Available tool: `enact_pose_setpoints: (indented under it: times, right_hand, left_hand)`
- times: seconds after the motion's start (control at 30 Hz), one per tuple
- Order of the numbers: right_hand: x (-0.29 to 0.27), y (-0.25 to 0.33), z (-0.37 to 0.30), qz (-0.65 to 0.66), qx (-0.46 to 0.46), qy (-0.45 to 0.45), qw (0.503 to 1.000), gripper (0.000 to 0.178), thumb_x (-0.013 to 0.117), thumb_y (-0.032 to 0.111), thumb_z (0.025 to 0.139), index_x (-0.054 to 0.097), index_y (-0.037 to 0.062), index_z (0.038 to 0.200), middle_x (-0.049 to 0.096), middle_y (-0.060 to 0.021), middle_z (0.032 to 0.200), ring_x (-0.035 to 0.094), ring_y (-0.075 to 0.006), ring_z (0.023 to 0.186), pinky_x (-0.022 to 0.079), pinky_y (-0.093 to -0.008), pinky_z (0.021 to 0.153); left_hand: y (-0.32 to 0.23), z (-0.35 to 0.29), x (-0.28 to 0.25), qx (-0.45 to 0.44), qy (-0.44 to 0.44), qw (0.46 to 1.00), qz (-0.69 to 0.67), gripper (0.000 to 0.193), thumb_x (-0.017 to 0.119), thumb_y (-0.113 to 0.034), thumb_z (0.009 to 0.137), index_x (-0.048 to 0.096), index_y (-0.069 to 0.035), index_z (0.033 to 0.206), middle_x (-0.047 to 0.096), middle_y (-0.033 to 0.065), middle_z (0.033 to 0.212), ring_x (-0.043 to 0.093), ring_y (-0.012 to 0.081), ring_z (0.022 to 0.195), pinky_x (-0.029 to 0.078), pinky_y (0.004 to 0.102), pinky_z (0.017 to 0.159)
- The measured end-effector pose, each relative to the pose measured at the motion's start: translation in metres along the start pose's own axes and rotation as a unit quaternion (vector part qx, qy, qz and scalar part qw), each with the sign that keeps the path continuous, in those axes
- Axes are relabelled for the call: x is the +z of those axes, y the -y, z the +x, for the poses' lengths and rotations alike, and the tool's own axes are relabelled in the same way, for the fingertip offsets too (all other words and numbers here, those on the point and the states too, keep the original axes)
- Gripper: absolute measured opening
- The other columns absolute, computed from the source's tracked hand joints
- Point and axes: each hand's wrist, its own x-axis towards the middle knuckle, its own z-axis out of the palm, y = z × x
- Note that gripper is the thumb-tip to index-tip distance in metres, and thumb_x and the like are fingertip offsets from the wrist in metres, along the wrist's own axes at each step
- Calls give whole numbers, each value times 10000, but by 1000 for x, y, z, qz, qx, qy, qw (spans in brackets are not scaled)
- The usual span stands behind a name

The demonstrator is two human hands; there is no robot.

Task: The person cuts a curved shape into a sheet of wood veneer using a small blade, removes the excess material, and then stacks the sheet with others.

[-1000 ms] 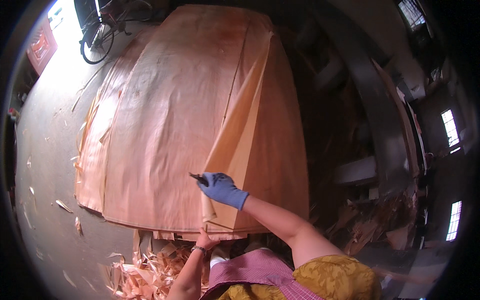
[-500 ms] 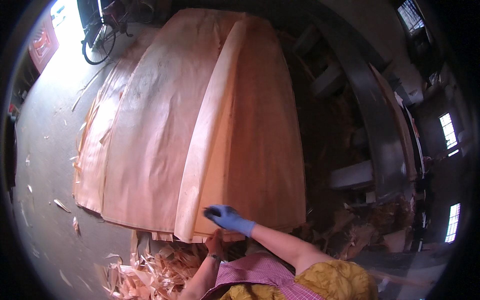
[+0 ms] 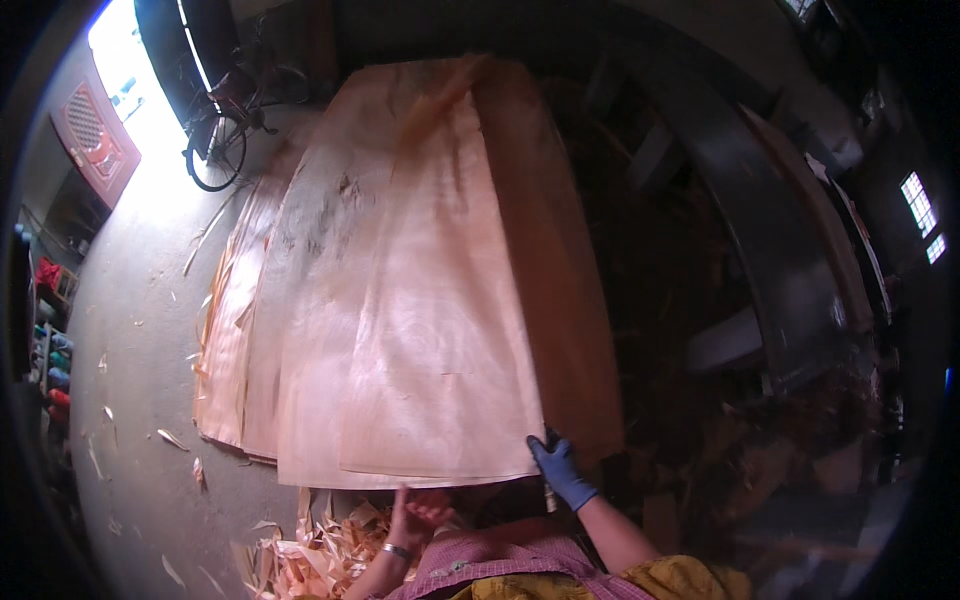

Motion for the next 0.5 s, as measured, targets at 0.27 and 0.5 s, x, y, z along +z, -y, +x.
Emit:
enact_pose_setpoints:
  times: [0.27,0.5]
  right_hand:
    - [-170,-55,19,100,-52,14,994,233,731,226,831,646,14,878,582,38,727,517,-85,631,418,-274,577]
    - [-384,-90,20,203,9,87,975,193,758,196,813,683,53,919,558,54,781,488,-65,672,409,-260,604]
  left_hand:
    - [91,36,49,359,-103,927,48,386,606,-339,930,586,-31,1162,606,69,1124,557,189,1060,456,340,921]
    - [265,16,207,330,-68,929,157,235,638,-305,905,625,-155,1086,607,-55,886,599,122,757,540,326,634]
